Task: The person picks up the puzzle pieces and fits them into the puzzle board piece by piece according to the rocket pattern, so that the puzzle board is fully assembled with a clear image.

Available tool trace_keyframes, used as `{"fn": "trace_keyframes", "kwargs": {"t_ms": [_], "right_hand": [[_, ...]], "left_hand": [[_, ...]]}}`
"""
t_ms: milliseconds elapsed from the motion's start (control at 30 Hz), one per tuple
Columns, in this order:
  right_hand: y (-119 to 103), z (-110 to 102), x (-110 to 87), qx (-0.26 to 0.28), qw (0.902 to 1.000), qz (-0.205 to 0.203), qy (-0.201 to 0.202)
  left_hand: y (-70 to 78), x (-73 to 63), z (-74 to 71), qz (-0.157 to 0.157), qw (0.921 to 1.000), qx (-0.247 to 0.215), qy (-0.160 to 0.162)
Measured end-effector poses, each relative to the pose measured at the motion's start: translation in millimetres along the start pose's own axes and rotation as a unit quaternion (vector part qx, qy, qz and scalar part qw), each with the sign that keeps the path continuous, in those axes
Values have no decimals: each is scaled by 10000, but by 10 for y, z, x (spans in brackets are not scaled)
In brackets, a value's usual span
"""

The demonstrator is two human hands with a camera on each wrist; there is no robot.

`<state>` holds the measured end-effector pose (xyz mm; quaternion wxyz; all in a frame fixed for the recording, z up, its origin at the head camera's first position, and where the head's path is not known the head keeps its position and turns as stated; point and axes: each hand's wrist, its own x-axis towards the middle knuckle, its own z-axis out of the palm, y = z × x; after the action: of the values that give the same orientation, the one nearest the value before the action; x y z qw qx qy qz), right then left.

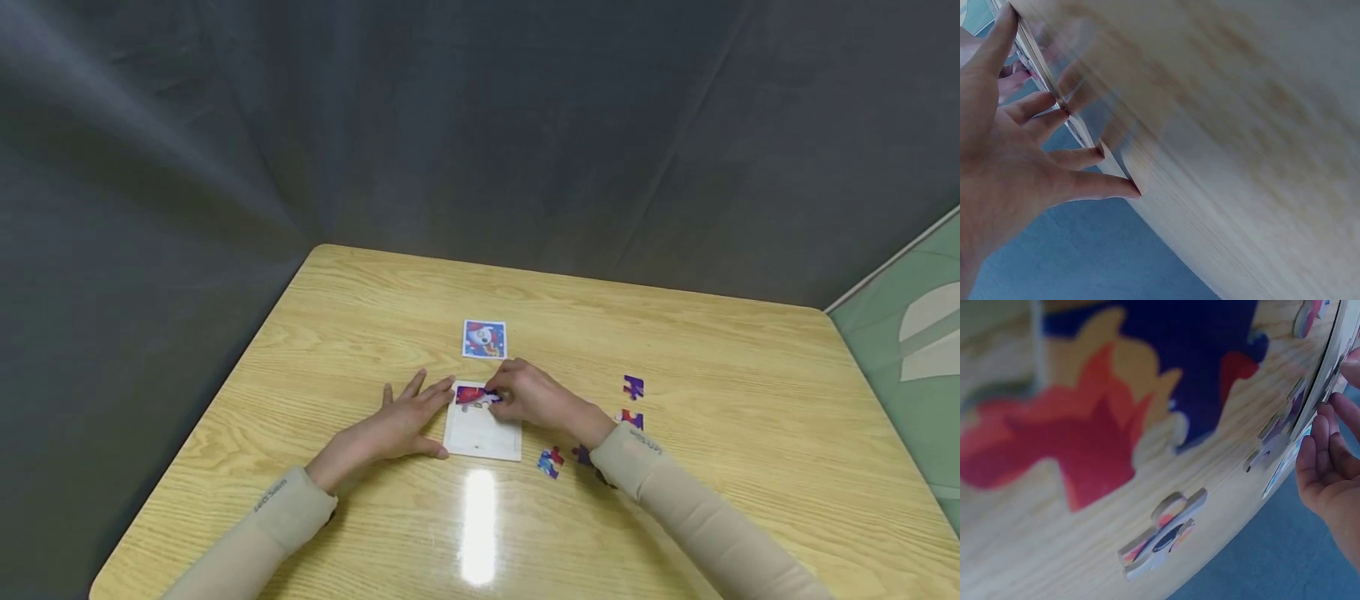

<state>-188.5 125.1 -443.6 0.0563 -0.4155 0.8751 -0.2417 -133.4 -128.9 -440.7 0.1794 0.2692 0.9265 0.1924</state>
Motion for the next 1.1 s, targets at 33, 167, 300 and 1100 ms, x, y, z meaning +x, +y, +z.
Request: {"fn": "trace_keyframes", "kwargs": {"t_ms": [33,167,300,1100], "right_hand": [[4,2,-2,-2,10000,-14,-2],[-2,-12,7,-10,10000,-65,-35],[-41,-38,32,-135,9997,-94,-156],[818,-555,-947,-426,9692,1192,2112]], "left_hand": [[0,1,5,-2,10000,2,-2],[-4,7,13,6,10000,11,10],[-3,6,3,36,10000,-2,9],[15,30,24,79,10000,25,25]]}}
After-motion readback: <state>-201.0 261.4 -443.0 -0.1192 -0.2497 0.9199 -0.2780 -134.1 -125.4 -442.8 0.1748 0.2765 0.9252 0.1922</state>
